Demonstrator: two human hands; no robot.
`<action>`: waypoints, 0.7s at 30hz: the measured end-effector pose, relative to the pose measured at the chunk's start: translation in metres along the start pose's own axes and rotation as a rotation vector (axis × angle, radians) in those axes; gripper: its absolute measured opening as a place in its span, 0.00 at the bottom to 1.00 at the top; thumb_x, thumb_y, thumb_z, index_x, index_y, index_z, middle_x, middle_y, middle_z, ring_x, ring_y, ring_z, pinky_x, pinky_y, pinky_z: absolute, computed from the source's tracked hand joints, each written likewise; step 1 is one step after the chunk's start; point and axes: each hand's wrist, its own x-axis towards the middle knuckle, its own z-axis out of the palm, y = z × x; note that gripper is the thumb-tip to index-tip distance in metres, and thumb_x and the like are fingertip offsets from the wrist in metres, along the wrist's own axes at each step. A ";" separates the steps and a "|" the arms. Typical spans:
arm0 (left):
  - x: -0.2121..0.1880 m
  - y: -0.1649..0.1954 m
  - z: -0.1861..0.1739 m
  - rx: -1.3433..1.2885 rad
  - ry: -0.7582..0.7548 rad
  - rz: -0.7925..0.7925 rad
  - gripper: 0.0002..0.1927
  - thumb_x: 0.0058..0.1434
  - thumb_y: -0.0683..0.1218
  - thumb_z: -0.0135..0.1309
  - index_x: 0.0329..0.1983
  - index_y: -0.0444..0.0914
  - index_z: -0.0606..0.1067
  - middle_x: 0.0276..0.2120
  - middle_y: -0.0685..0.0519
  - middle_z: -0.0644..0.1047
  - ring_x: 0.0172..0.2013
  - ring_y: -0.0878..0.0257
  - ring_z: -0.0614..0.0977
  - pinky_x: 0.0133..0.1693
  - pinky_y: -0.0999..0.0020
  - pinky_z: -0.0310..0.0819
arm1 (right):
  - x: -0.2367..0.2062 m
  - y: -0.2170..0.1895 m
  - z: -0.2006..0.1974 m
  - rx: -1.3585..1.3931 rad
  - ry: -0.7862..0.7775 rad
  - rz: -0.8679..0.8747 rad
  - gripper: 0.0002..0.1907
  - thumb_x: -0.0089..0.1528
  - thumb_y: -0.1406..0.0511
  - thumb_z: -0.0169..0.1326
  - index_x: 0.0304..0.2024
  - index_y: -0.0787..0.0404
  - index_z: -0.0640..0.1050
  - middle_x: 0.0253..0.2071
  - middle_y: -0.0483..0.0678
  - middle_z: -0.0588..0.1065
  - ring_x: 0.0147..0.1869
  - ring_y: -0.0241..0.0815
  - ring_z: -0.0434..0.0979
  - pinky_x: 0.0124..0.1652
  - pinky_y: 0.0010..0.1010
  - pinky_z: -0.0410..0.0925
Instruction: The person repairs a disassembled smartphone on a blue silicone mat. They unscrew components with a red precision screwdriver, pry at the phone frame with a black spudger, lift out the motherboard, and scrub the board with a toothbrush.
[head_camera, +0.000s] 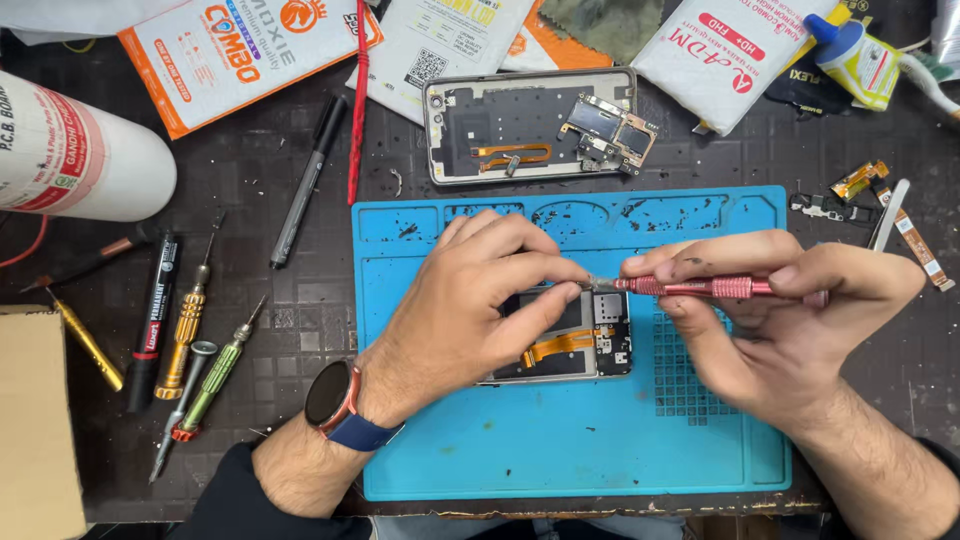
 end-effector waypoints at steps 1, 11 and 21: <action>0.000 0.000 0.000 -0.001 -0.007 0.006 0.08 0.63 0.45 0.60 0.45 0.43 0.82 0.39 0.56 0.77 0.43 0.59 0.77 0.48 0.62 0.66 | 0.000 -0.001 0.001 0.006 0.007 0.007 0.27 0.63 0.79 0.52 0.44 0.60 0.47 0.45 0.63 0.72 0.47 0.57 0.84 0.49 0.48 0.78; -0.004 0.009 -0.006 -0.048 -0.002 -0.029 0.15 0.63 0.45 0.57 0.54 0.41 0.79 0.48 0.50 0.77 0.52 0.53 0.78 0.58 0.61 0.70 | -0.003 -0.009 0.002 -0.025 0.075 0.044 0.26 0.66 0.76 0.52 0.53 0.61 0.49 0.46 0.59 0.72 0.46 0.50 0.84 0.50 0.43 0.79; 0.001 0.012 -0.009 0.143 -0.125 0.162 0.38 0.42 0.61 0.71 0.55 0.41 0.76 0.50 0.48 0.74 0.50 0.50 0.74 0.54 0.53 0.65 | -0.013 -0.002 -0.018 0.114 -0.145 0.006 0.19 0.67 0.74 0.51 0.54 0.64 0.58 0.42 0.52 0.73 0.44 0.46 0.83 0.46 0.37 0.81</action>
